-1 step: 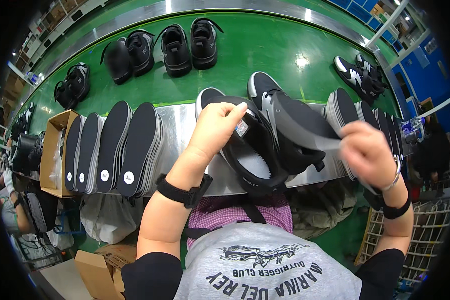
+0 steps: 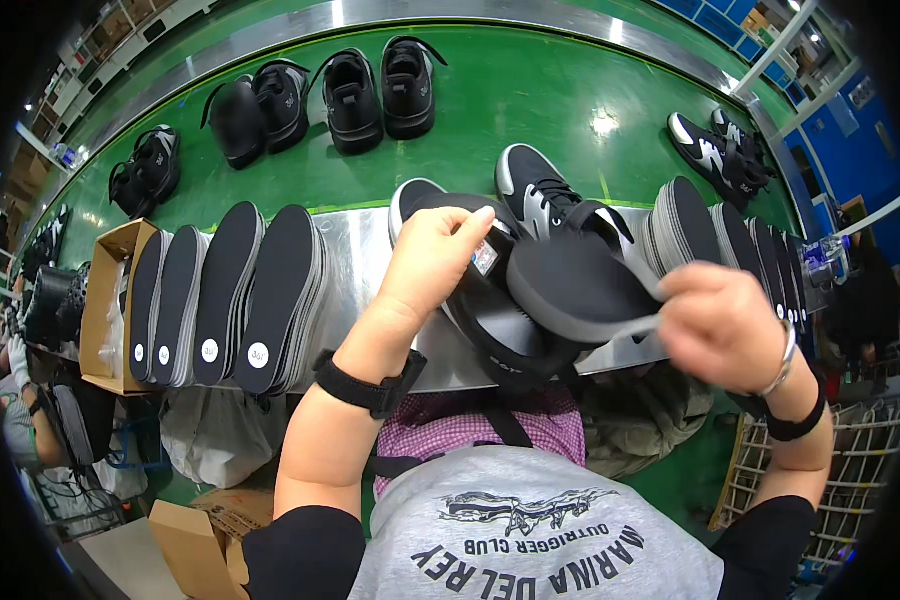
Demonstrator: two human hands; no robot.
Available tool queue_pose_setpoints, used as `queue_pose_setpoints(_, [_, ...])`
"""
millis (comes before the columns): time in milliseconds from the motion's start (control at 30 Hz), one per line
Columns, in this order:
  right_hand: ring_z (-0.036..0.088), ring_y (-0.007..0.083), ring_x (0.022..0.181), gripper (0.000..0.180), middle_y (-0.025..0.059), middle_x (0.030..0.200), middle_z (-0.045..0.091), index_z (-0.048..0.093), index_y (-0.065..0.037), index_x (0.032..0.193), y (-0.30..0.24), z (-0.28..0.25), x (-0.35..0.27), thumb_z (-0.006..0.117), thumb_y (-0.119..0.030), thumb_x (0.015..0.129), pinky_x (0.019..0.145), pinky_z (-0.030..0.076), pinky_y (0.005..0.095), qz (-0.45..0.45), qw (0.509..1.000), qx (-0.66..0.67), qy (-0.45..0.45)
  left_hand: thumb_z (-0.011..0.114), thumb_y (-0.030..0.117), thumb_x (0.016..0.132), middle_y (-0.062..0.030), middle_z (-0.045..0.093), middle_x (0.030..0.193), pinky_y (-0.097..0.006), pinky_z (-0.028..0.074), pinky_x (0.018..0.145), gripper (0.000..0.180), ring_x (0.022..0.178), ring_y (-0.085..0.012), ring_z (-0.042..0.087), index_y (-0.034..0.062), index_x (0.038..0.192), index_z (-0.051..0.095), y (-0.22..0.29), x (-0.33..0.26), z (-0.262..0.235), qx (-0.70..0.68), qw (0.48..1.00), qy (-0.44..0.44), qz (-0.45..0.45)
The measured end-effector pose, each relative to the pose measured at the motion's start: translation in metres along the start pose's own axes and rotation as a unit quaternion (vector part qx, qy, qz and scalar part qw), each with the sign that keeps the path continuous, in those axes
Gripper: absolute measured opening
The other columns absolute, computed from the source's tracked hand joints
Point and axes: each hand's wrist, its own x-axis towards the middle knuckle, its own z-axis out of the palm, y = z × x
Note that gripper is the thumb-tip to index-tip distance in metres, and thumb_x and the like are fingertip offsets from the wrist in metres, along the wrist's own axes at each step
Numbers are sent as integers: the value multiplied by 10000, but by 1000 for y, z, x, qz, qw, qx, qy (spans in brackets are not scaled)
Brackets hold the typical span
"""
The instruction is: Insert insoles into shoes and place them back on the assembly line.
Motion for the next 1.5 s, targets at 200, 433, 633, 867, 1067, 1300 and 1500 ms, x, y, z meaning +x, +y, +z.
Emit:
queue_pose_setpoints(200, [597,244,654,96,109,761,577,625,-74,680,-38,31,50,549,-131,667,557,487,330,-17,930,-262,-256,523,296,806,-103,463,482,-295,367,489,380,463,-136,398,-43,637,543,13,-9,14,44,997,54,41])
queue_pose_setpoints(433, [589,302,757,294,145,825,572,590,-12,810,-16,83,79,532,-288,728,655,472,393,136,951,-136,-242,537,285,822,1,496,563,-225,344,496,344,549,-51,404,-43,733,588,16,-10,21,58,996,72,19])
queue_pose_setpoints(633, [578,268,701,293,108,704,554,543,-44,764,-32,37,62,596,-319,674,621,433,387,83,935,-205,-279,501,294,812,-155,525,538,-371,387,483,366,511,-315,529,2,600,558,6,-7,17,49,987,126,91])
queue_pose_setpoints(867, [553,274,593,143,118,606,521,565,-41,584,-20,86,81,561,-167,652,544,452,381,-13,976,-140,-167,512,298,794,-157,566,587,-363,429,533,337,575,-301,571,0,660,597,8,-12,15,38,986,130,93])
queue_pose_setpoints(1067, [548,324,882,238,167,916,594,596,-52,885,44,150,86,482,-88,679,797,422,382,-125,912,-23,-390,497,269,794,-138,560,537,-364,455,534,352,538,-287,573,2,575,564,9,-18,23,-1,983,162,87])
queue_pose_setpoints(1300, [543,202,997,286,77,1095,561,608,-140,1009,12,140,93,454,-212,779,829,418,329,-116,798,-343,-482,496,228,784,-198,549,622,-418,437,554,312,581,-350,545,-6,590,561,-3,-5,29,199,939,178,217])
queue_pose_setpoints(1500, [607,246,838,219,120,892,627,639,-61,892,-20,118,129,555,-138,706,670,487,349,-14,775,-294,-560,507,275,807,-175,534,586,-369,390,502,338,525,-306,521,-20,650,558,-5,-3,10,26,982,142,121])
